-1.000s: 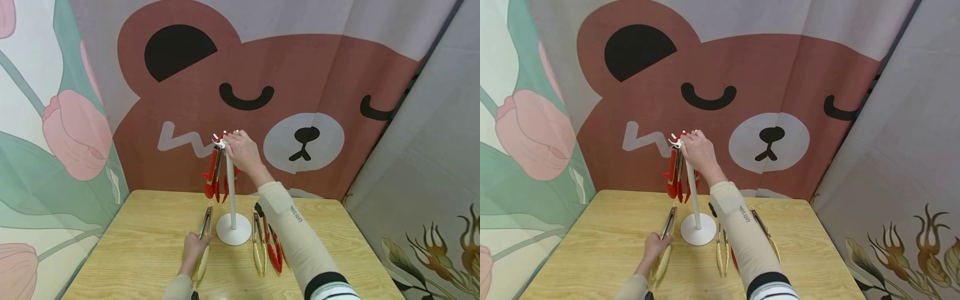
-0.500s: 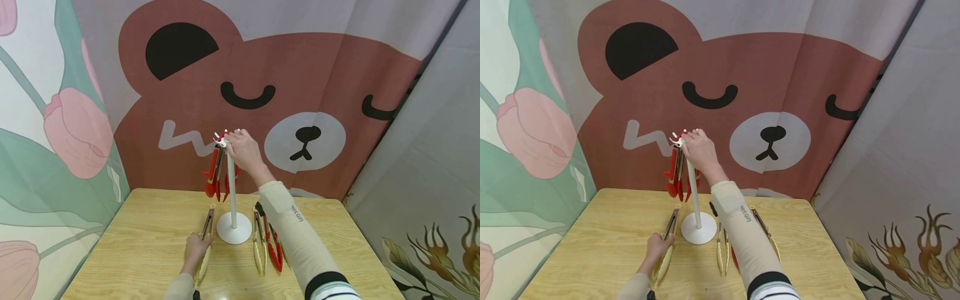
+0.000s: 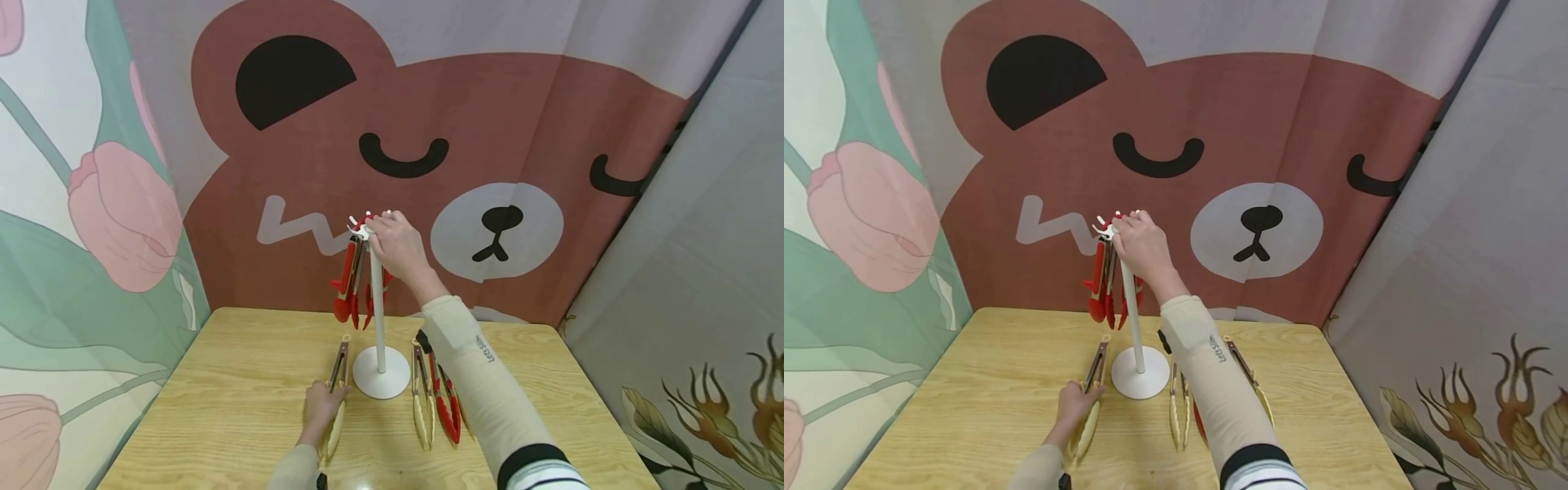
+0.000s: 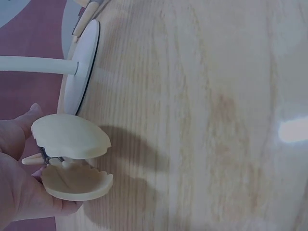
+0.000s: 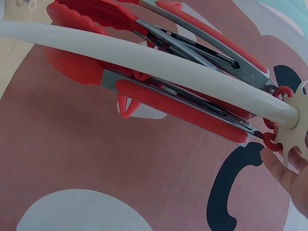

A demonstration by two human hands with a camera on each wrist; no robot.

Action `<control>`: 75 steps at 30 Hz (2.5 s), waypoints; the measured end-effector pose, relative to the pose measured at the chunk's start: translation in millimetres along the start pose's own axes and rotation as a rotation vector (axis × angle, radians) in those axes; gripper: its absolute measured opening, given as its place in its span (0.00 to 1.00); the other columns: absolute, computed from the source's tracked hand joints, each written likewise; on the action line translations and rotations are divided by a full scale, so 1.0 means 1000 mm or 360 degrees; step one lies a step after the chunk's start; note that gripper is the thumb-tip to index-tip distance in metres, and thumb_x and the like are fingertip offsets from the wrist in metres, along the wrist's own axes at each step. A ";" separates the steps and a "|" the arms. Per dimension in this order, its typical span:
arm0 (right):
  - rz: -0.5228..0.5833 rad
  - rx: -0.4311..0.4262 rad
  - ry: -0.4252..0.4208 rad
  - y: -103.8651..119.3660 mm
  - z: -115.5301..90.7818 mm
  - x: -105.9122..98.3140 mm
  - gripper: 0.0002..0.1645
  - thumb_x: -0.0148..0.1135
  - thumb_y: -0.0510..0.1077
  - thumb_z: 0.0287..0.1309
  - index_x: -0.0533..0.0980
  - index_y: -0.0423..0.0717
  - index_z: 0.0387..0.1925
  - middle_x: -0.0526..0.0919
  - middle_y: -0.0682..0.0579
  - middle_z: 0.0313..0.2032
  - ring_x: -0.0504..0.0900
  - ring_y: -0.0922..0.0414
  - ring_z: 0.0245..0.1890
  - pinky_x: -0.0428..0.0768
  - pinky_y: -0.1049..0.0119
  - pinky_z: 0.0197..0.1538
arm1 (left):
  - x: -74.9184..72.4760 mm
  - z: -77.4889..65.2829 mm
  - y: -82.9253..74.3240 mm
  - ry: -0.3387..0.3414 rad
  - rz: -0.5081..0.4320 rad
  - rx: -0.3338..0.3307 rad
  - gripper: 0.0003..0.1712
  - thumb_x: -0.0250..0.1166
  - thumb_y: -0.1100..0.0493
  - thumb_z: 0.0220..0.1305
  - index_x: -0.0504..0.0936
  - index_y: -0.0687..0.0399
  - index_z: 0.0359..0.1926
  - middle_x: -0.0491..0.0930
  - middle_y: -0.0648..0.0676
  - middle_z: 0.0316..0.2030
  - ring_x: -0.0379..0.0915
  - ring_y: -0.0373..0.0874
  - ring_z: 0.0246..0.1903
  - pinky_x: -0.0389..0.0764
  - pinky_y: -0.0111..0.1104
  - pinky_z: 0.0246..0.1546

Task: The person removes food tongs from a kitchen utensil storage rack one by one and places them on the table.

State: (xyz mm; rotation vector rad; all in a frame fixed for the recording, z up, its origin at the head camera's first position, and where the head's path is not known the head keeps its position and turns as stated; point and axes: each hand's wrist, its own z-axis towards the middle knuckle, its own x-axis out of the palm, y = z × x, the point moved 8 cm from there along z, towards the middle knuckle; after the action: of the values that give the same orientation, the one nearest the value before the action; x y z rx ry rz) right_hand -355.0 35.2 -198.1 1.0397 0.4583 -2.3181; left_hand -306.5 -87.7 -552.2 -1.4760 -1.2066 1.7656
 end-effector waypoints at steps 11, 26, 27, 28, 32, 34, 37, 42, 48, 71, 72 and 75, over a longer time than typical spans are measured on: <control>0.0004 -0.0017 -0.0030 0.000 -0.001 -0.001 0.19 0.47 0.43 0.60 0.76 0.44 0.50 0.77 0.50 0.49 0.71 0.53 0.49 0.72 0.66 0.50 | -0.001 -0.002 -0.001 -0.0071 0.0008 0.0025 0.22 0.69 0.56 0.48 0.64 0.66 0.23 0.63 0.58 0.22 0.58 0.45 0.18 0.60 0.31 0.14; -0.0008 -0.0018 -0.0014 0.001 0.001 0.000 0.19 0.47 0.43 0.60 0.76 0.44 0.50 0.77 0.50 0.49 0.71 0.53 0.50 0.71 0.67 0.50 | 0.002 0.003 0.004 -0.0054 0.0075 -0.0002 0.23 0.68 0.53 0.49 0.65 0.65 0.23 0.64 0.59 0.23 0.59 0.47 0.20 0.61 0.32 0.15; -0.0005 -0.0020 -0.0016 0.001 0.001 0.000 0.19 0.47 0.43 0.60 0.76 0.44 0.50 0.77 0.50 0.49 0.71 0.53 0.50 0.71 0.67 0.50 | 0.002 0.004 0.004 -0.0047 0.0078 -0.0004 0.23 0.68 0.53 0.49 0.65 0.65 0.23 0.64 0.59 0.22 0.59 0.47 0.20 0.61 0.32 0.15; -0.0002 -0.0022 -0.0018 0.001 0.001 0.000 0.19 0.47 0.43 0.60 0.76 0.44 0.50 0.77 0.50 0.49 0.71 0.53 0.50 0.71 0.66 0.50 | 0.002 0.004 0.005 -0.0043 0.0083 -0.0009 0.23 0.68 0.53 0.49 0.65 0.64 0.23 0.64 0.59 0.22 0.60 0.47 0.20 0.61 0.32 0.15; -0.0006 -0.0022 -0.0021 0.001 0.001 0.000 0.19 0.47 0.43 0.59 0.76 0.44 0.50 0.77 0.50 0.49 0.71 0.53 0.49 0.71 0.66 0.50 | 0.003 0.005 0.004 -0.0030 0.0127 -0.0007 0.23 0.68 0.52 0.49 0.64 0.62 0.22 0.64 0.57 0.19 0.59 0.45 0.17 0.61 0.32 0.14; -0.0014 -0.0025 -0.0024 0.001 0.001 0.000 0.19 0.48 0.43 0.59 0.76 0.44 0.50 0.77 0.50 0.49 0.71 0.53 0.49 0.71 0.67 0.50 | 0.004 0.006 0.004 -0.0033 0.0161 -0.0010 0.23 0.68 0.51 0.48 0.64 0.61 0.21 0.64 0.55 0.18 0.59 0.45 0.16 0.60 0.32 0.13; -0.0019 -0.0027 -0.0028 0.001 0.000 -0.001 0.19 0.48 0.43 0.59 0.76 0.44 0.50 0.77 0.50 0.49 0.72 0.53 0.49 0.72 0.67 0.49 | 0.005 0.007 0.004 -0.0032 0.0198 -0.0023 0.23 0.67 0.50 0.48 0.65 0.62 0.21 0.64 0.55 0.18 0.60 0.45 0.16 0.61 0.33 0.13; -0.0014 -0.0019 -0.0022 0.000 0.000 0.000 0.19 0.48 0.43 0.60 0.76 0.44 0.50 0.77 0.50 0.49 0.71 0.53 0.49 0.72 0.67 0.50 | 0.007 0.008 0.005 -0.0021 0.0227 -0.0049 0.24 0.67 0.49 0.49 0.65 0.62 0.22 0.65 0.56 0.18 0.61 0.47 0.17 0.62 0.34 0.14; -0.0028 -0.0037 -0.0026 0.000 0.000 0.000 0.19 0.48 0.43 0.59 0.76 0.44 0.50 0.77 0.49 0.49 0.71 0.52 0.49 0.71 0.66 0.50 | 0.009 0.009 0.006 -0.0001 0.0220 -0.0065 0.23 0.66 0.50 0.49 0.64 0.59 0.19 0.64 0.54 0.17 0.60 0.45 0.15 0.60 0.32 0.13; -0.0018 -0.0025 -0.0012 0.001 0.000 -0.001 0.20 0.47 0.43 0.60 0.75 0.44 0.51 0.77 0.50 0.49 0.71 0.53 0.49 0.71 0.66 0.50 | 0.010 0.012 0.005 -0.0023 0.0286 -0.0036 0.23 0.67 0.49 0.48 0.66 0.61 0.19 0.65 0.56 0.17 0.60 0.47 0.17 0.62 0.36 0.14; -0.0017 -0.0027 -0.0011 0.001 0.000 -0.001 0.20 0.47 0.43 0.60 0.75 0.44 0.51 0.77 0.50 0.49 0.71 0.53 0.49 0.71 0.66 0.50 | 0.011 0.013 0.005 -0.0024 0.0289 -0.0035 0.23 0.68 0.49 0.48 0.66 0.60 0.18 0.65 0.55 0.17 0.60 0.47 0.17 0.62 0.36 0.14; -0.0018 -0.0031 -0.0012 0.001 0.000 -0.001 0.20 0.47 0.43 0.60 0.75 0.44 0.51 0.77 0.50 0.49 0.71 0.52 0.49 0.71 0.67 0.50 | 0.012 0.013 0.005 -0.0032 0.0307 -0.0031 0.24 0.68 0.48 0.47 0.65 0.59 0.17 0.65 0.54 0.16 0.60 0.46 0.16 0.60 0.35 0.13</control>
State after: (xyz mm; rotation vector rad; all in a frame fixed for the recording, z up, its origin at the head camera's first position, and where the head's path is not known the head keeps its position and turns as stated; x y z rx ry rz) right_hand -354.3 34.8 -197.7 1.0214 0.4842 -2.3217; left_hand -321.3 -83.8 -562.4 -1.6365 -1.1262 1.9028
